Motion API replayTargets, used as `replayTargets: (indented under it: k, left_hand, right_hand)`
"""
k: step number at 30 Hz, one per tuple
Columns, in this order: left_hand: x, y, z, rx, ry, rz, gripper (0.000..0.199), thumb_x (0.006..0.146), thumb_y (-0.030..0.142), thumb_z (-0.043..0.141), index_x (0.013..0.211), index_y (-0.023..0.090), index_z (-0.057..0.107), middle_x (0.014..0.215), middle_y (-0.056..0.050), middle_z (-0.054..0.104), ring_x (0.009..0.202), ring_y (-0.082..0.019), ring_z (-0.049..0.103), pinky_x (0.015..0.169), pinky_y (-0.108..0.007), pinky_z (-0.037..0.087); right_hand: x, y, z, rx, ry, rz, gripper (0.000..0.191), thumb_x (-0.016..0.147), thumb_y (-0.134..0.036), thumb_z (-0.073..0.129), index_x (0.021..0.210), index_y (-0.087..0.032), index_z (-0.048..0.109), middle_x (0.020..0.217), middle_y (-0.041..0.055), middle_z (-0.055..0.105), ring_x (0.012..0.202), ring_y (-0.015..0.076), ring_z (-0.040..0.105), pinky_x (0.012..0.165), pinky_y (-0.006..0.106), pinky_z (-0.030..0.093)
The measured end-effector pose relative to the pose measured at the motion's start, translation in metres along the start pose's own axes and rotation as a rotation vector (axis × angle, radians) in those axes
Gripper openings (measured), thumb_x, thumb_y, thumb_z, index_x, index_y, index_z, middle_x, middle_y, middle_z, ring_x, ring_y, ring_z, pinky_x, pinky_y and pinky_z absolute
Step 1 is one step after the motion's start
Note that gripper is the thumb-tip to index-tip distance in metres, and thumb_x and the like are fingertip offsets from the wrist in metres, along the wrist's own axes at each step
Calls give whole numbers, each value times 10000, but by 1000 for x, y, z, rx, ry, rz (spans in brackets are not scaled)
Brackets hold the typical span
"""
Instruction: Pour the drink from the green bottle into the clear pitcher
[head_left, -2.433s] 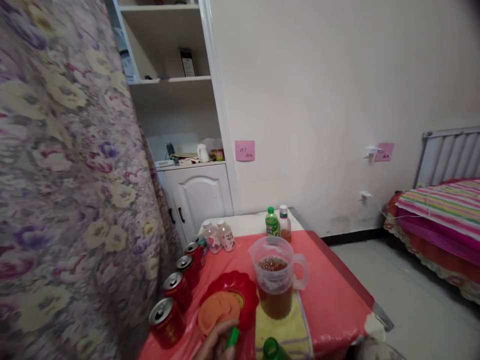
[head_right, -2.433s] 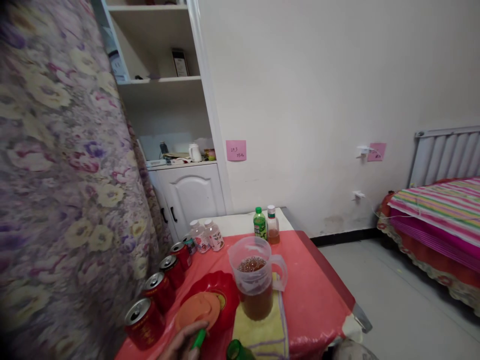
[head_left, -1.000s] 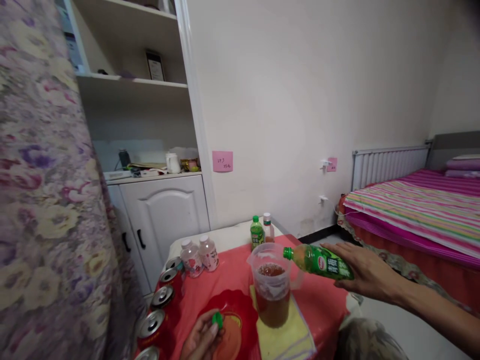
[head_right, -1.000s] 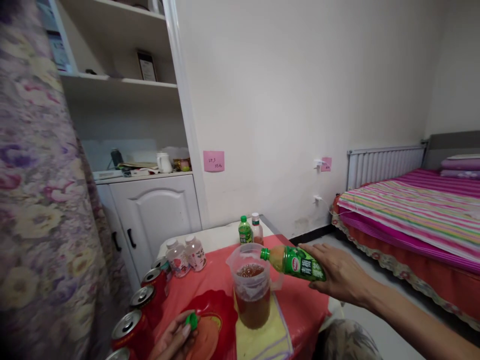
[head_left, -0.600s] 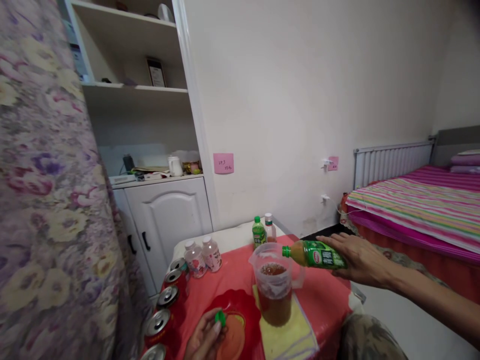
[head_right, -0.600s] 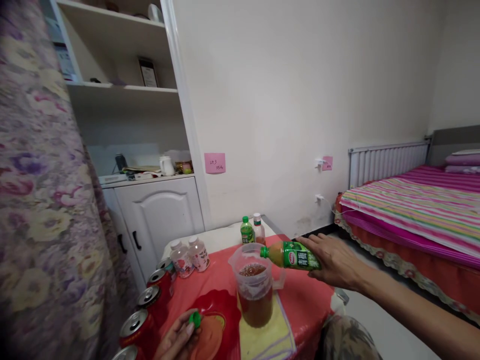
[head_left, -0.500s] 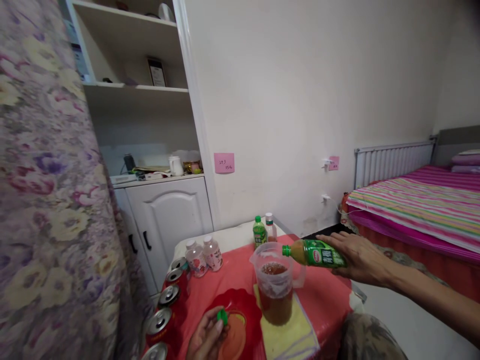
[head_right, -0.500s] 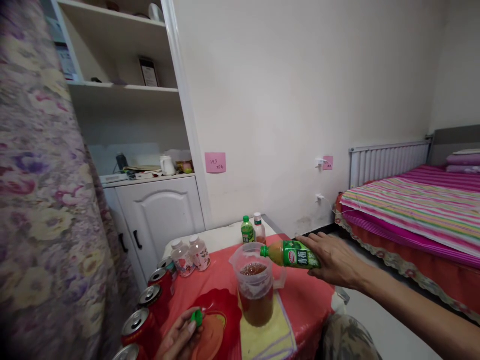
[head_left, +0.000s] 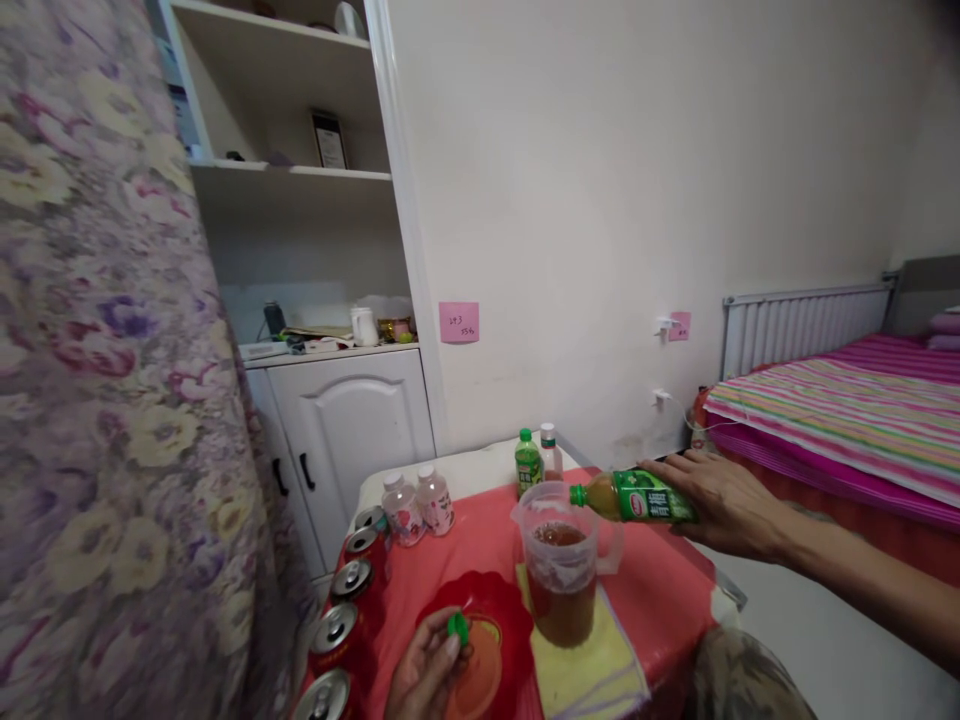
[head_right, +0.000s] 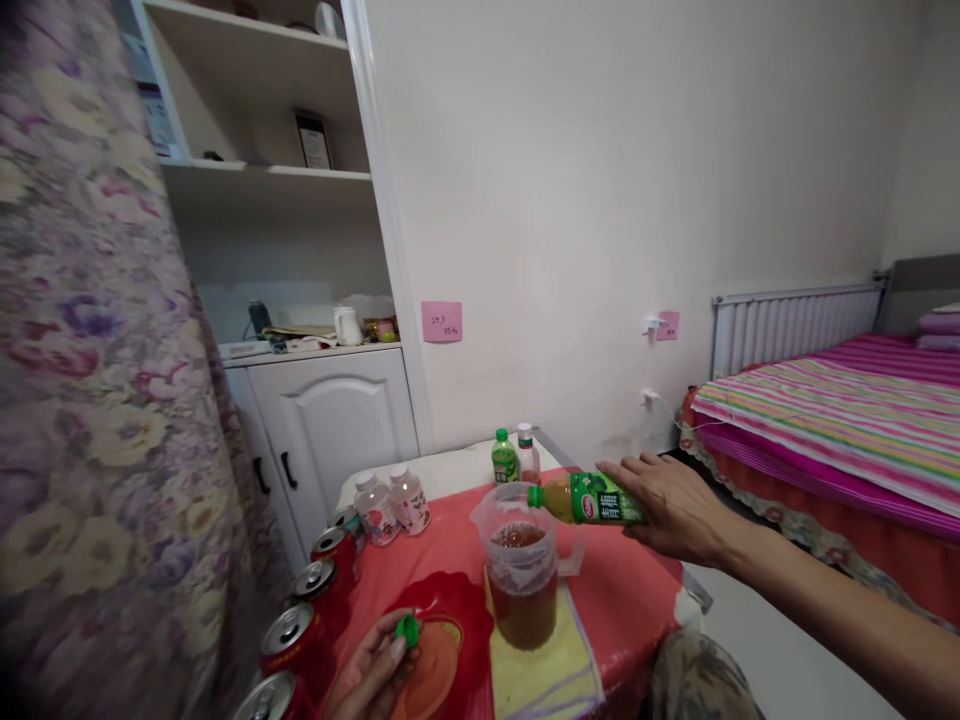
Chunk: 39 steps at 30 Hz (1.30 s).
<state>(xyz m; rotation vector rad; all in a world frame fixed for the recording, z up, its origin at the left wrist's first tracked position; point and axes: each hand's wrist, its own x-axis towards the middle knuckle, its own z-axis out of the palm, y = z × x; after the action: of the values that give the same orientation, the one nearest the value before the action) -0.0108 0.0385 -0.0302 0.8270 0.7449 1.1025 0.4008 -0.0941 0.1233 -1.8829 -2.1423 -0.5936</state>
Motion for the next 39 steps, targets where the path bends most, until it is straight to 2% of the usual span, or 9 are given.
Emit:
replayTargets:
  k: [9, 16, 21, 25, 30, 39]
  left_hand:
    - [-2, -1, 4, 27, -13, -4, 484, 519, 391, 978, 923, 217, 775, 858, -17, 763, 797, -167, 688, 789, -261, 551]
    - [-3, -2, 6, 35, 3, 9, 474, 525, 392, 975, 924, 216, 790, 887, -27, 768, 830, -174, 691, 820, -269, 565]
    - [0, -5, 2, 23, -19, -1, 453, 577, 380, 961, 956, 213, 776, 907, -21, 764, 857, -160, 688, 819, -247, 560]
    - [1, -7, 1, 20, -45, -3, 442, 608, 388, 946, 971, 210, 767, 894, -20, 766, 839, -151, 689, 810, -235, 557]
    - [-1, -5, 5, 13, -30, -8, 468, 572, 380, 962, 965, 218, 765, 864, -15, 765, 824, -159, 694, 788, -235, 556]
    - [-7, 0, 11, 42, -6, 19, 489, 543, 385, 962, 953, 207, 764, 842, -32, 759, 800, -196, 694, 744, -273, 562]
  right_hand:
    - [5, 0, -7, -40, 19, -26, 587, 865, -379, 647, 1408, -215, 497, 1115, 113, 711, 967, 314, 645, 811, 442, 473]
    - [10, 8, -12, -75, 50, -52, 562, 910, -406, 608, 1420, -210, 479, 1126, 125, 708, 994, 322, 644, 844, 459, 470]
    - [12, 12, -19, -64, 78, -65, 569, 893, -386, 633, 1418, -219, 493, 1140, 128, 709, 1002, 317, 643, 846, 446, 472]
    - [12, 13, -22, -90, 55, -47, 541, 887, -378, 640, 1386, -206, 518, 1095, 121, 710, 963, 317, 645, 785, 422, 475]
    - [11, 15, -23, -78, 92, -69, 534, 891, -386, 634, 1387, -226, 517, 1066, 110, 709, 962, 299, 647, 787, 403, 476]
    - [13, 15, -27, -114, 48, -59, 581, 853, -378, 666, 1386, -238, 484, 1072, 93, 696, 919, 304, 641, 757, 415, 467]
